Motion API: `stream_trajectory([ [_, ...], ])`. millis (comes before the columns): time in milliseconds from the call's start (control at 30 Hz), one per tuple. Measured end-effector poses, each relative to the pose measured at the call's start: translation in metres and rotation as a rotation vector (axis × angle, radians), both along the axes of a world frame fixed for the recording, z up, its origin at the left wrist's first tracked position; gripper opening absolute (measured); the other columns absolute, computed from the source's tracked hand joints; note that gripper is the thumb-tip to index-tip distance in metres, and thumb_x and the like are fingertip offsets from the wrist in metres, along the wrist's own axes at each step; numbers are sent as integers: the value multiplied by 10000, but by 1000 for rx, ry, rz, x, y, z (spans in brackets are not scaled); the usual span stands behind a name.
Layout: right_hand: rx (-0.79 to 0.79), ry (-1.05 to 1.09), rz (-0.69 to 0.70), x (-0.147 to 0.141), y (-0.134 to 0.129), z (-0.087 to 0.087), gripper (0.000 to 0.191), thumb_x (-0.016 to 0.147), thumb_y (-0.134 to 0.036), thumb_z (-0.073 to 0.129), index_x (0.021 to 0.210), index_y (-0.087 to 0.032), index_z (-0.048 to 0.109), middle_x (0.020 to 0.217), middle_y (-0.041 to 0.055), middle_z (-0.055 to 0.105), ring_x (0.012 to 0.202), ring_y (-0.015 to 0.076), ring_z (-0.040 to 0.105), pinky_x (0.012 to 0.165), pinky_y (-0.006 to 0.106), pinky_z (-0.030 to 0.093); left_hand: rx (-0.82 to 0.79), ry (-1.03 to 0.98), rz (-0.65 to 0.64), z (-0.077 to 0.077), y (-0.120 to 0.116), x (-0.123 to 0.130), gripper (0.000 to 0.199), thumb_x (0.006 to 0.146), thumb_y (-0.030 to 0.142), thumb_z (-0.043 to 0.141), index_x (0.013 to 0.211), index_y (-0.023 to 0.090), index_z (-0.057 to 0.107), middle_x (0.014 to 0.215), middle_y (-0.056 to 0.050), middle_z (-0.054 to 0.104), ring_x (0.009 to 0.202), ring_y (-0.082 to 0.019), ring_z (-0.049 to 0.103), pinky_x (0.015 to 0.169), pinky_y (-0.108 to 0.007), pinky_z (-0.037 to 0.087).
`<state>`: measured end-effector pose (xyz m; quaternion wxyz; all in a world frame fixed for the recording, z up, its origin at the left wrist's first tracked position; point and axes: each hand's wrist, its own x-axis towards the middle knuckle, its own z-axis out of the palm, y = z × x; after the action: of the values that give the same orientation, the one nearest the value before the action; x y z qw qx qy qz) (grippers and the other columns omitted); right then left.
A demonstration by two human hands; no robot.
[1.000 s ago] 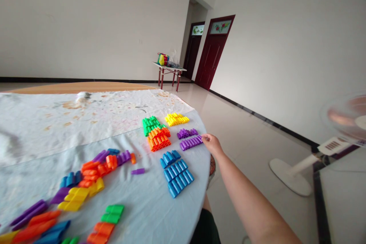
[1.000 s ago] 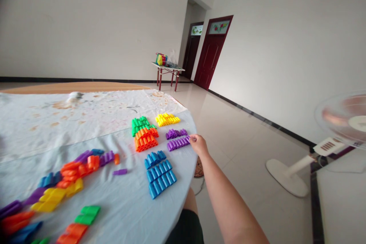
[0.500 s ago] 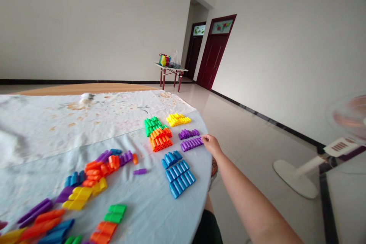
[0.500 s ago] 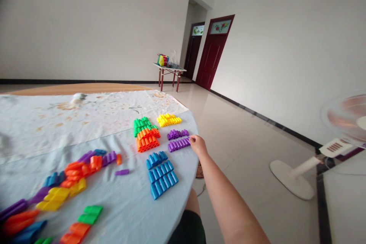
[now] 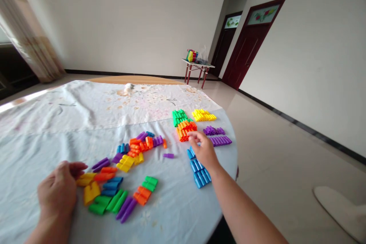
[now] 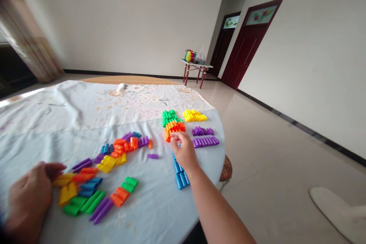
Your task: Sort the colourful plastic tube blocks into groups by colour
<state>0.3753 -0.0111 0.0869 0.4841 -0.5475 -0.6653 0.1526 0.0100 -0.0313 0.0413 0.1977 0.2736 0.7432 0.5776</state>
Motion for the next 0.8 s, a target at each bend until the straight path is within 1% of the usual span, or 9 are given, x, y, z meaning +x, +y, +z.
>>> stream_trajectory([
  [133, -117, -26, 274, -59, -12, -11, 203, 811, -242, 513, 960, -183, 637, 899, 47, 668, 802, 147, 603, 721, 261, 478, 11, -24, -38, 0, -1, -2, 297, 738, 327, 399, 654, 129, 603, 553, -23, 556, 554, -147, 508, 516, -250, 401],
  [200, -167, -53, 387, -77, -15, -19, 191, 807, -230, 529, 951, -176, 642, 859, 41, 669, 773, 138, 604, 714, 251, 475, 21, -29, -54, -1, -1, -3, 316, 752, 345, 394, 661, 125, 600, 563, -26, 555, 557, -143, 501, 519, -250, 399],
  [267, -211, -75, 461, -86, -17, -28, 190, 795, -231, 556, 949, -165, 645, 822, 36, 666, 740, 131, 599, 703, 243, 472, 26, -34, -64, -3, -1, -4, 328, 762, 358, 392, 665, 121, 598, 566, -28, 549, 555, -141, 495, 517, -252, 396],
  [367, -250, -115, 537, -89, -20, -36, 240, 751, -253, 623, 973, -164, 646, 835, 30, 658, 727, 128, 583, 696, 238, 465, 21, -31, -75, -5, -1, -5, 332, 768, 365, 397, 672, 122, 602, 570, -29, 544, 562, -141, 496, 517, -257, 394],
  [433, -269, -145, 608, -86, -22, -36, 291, 727, -256, 654, 1009, -184, 642, 902, 28, 651, 752, 127, 580, 711, 240, 460, 20, -24, -78, -5, -1, -4, 335, 772, 368, 396, 674, 126, 605, 579, -32, 548, 572, -142, 502, 524, -260, 394],
  [533, -272, -175, 767, -81, -25, -33, 393, 703, -245, 684, 1090, -220, 616, 1049, 31, 625, 912, 146, 575, 822, 256, 436, 24, -15, -82, -4, -2, -2, 348, 777, 391, 396, 670, 131, 602, 578, -38, 547, 572, -148, 504, 529, -272, 396],
  [633, -244, -237, 899, -78, -27, -30, 489, 669, -291, 725, 1138, -241, 594, 1144, 33, 599, 1068, 170, 522, 947, 282, 356, 31, -4, -89, -4, -2, -3, 356, 772, 418, 406, 671, 140, 604, 584, -43, 552, 571, -162, 507, 526, -289, 399],
  [700, -215, -298, 928, -78, -27, -31, 523, 652, -327, 737, 1148, -254, 588, 1173, 30, 587, 1083, 174, 509, 969, 289, 326, 22, 5, -73, -6, -1, -5, 346, 766, 420, 413, 672, 152, 609, 598, -40, 564, 582, -167, 517, 533, -290, 406],
  [800, -151, -389, 918, -83, -29, -35, 520, 649, -366, 739, 1138, -262, 596, 1178, 27, 583, 1075, 179, 501, 969, 289, 314, -18, 11, -46, -8, 2, -8, 316, 749, 388, 419, 655, 165, 621, 587, -24, 578, 576, -167, 527, 533, -279, 413],
])
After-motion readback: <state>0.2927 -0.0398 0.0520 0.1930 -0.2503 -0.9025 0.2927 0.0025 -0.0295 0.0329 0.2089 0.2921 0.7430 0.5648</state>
